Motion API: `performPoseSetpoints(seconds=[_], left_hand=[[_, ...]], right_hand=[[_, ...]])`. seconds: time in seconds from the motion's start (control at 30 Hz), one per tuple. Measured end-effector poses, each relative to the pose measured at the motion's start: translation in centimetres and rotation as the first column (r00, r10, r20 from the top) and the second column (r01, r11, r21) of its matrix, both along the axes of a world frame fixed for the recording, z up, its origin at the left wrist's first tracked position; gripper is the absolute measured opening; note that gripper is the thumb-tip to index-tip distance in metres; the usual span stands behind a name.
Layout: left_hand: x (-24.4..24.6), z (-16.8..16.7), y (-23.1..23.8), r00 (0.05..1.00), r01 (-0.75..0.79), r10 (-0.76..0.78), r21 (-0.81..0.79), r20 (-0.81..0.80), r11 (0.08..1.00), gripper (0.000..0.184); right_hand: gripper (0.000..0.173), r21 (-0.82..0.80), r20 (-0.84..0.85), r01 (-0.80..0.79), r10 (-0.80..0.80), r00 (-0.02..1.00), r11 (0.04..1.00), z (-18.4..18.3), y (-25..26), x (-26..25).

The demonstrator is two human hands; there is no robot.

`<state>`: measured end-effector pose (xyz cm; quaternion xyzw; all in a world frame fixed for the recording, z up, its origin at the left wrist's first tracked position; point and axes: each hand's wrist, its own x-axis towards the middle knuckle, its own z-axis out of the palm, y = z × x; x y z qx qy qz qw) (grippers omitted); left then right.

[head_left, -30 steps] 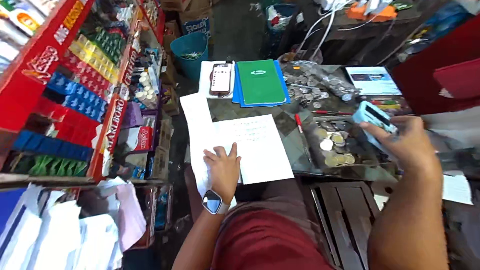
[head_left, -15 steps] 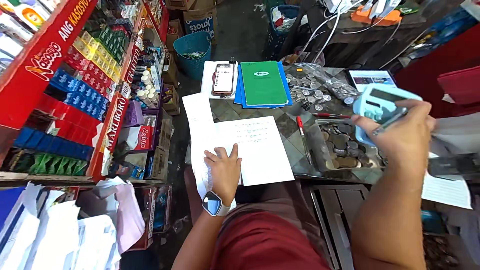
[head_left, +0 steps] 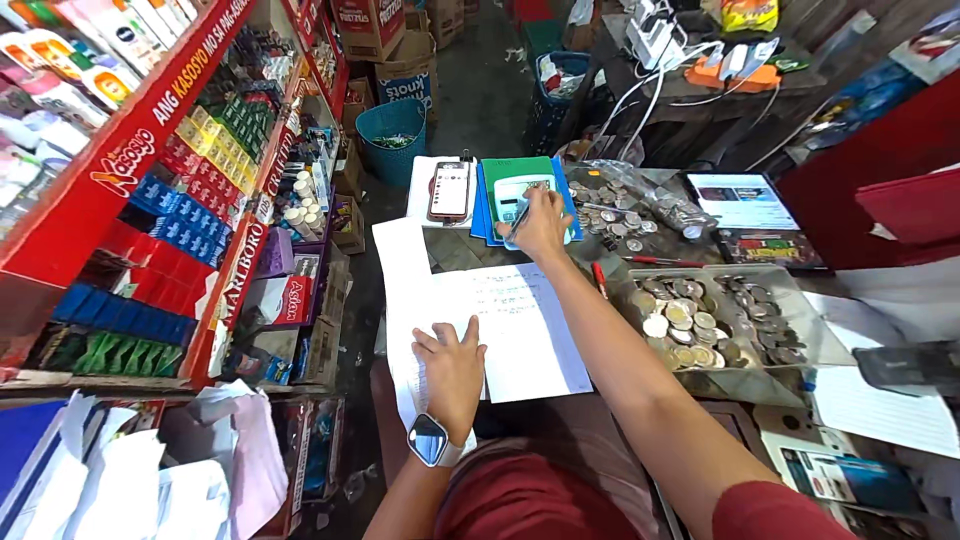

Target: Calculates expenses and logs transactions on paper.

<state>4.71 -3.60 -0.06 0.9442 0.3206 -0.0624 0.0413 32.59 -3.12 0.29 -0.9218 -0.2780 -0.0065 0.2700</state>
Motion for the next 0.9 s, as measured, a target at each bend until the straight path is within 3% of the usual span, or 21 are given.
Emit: performPoseSetpoints(seconds=[0.1,0.23,0.3,0.43,0.57,0.73,0.9], left_hand=[[-0.1,0.1,-0.1,1.0,-0.002,0.002,0.0,0.005,1.0,0.051],[-0.1,-0.1,-0.2,1.0,-0.002,0.002,0.003,0.002,1.0,0.051],[-0.3,-0.2,-0.2,1.0,0.006,-0.007,0.006,0.029,1.0,0.051],[-0.2,0.3,0.0,1.0,0.012,-0.012,-0.02,-0.015,1.0,0.051],[-0.1,0.5,-0.1,1.0,-0.002,0.001,-0.038,-0.029,0.999,0.051],[0.2,0.5,0.0,0.998,0.007,-0.009,-0.043,-0.059,0.999,0.052],[0.2,0.5,0.0,0.998,0.008,-0.011,-0.04,-0.061,0.999,0.052]], right_hand=[[0.084,0.048,0.019,-0.031,0.03,0.999,0.998,-1.1,-1.6,-0.5],[0.041,0.246,-0.023,0.057,-0.054,0.998,0.968,-1.0,-5.1,0.3],[0.031,0.258,0.003,0.04,-0.042,0.999,0.965,-0.8,-5.8,0.5],[0.033,0.139,0.119,-0.171,0.155,0.981,0.975,-0.8,-5.3,1.6],[0.037,0.014,0.099,-0.197,0.194,0.976,0.98,-0.7,-4.8,1.8],[0.033,0.008,0.054,-0.207,0.206,0.977,0.978,0.2,-5.1,2.0],[0.028,0.171,0.138,-0.296,0.275,0.952,0.94,0.8,-6.3,-1.1]])
